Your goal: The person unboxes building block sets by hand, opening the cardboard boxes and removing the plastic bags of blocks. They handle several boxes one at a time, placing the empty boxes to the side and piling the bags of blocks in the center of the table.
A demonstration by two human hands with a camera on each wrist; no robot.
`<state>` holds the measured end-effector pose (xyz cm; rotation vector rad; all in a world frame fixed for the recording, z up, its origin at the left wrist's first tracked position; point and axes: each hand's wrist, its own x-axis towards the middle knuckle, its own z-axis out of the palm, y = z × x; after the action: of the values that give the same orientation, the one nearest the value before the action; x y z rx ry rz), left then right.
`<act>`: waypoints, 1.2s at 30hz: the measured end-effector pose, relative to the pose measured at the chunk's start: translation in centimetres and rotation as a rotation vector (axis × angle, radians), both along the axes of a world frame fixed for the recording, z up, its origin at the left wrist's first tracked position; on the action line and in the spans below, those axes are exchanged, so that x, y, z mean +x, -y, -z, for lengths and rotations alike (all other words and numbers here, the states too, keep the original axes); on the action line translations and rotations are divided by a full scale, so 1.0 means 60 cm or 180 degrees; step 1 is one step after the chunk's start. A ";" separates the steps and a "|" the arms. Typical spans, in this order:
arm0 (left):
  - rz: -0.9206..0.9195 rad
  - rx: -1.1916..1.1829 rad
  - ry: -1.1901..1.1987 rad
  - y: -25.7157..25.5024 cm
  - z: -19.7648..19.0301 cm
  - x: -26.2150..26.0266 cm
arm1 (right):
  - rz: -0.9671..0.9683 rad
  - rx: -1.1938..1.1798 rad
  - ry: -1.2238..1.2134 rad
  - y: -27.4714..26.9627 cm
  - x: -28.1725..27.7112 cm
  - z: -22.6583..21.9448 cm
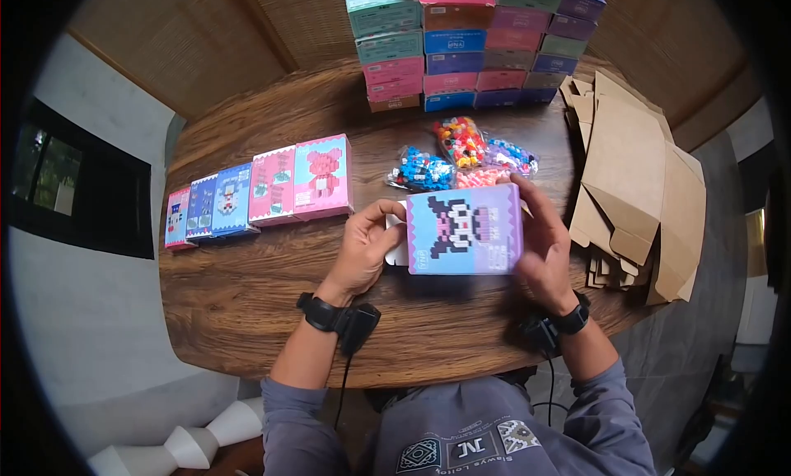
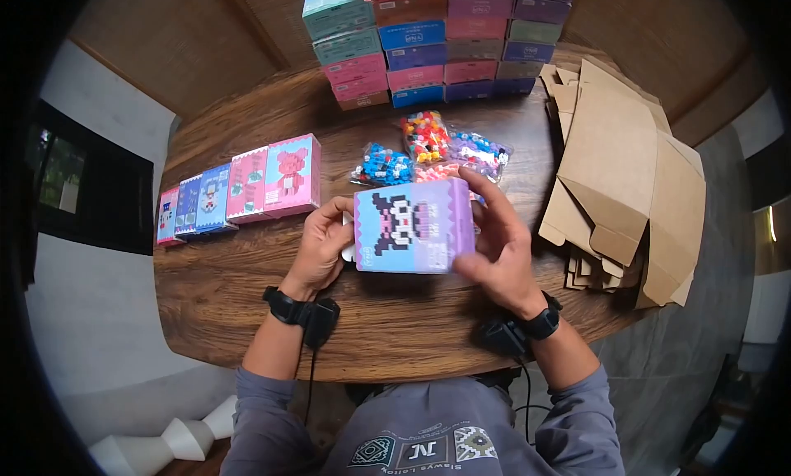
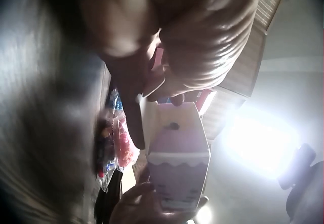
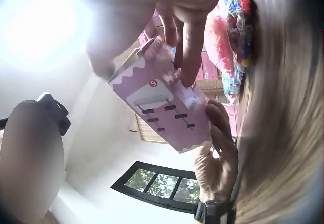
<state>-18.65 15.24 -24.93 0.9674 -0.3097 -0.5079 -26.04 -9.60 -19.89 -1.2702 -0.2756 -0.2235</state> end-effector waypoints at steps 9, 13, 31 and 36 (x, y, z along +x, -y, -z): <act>0.0324 0.0298 -0.0259 0.006 -0.028 -0.005 | 0.0005 -0.0951 0.0321 0.007 -0.009 0.006; 0.0628 0.0734 -0.0061 0.000 -0.013 -0.004 | 0.0054 -0.0836 0.0699 0.010 -0.014 0.016; 0.0358 0.0663 0.0472 0.003 -0.003 0.000 | -0.0249 -0.0943 0.0450 0.005 -0.013 0.010; 0.0539 0.0751 0.0307 0.007 -0.025 -0.004 | -0.0508 -0.0734 0.0604 0.005 -0.015 0.012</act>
<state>-18.88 14.80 -23.46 1.2031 -0.4275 -0.6639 -26.93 -9.91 -20.63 -1.4490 -0.5766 -0.1790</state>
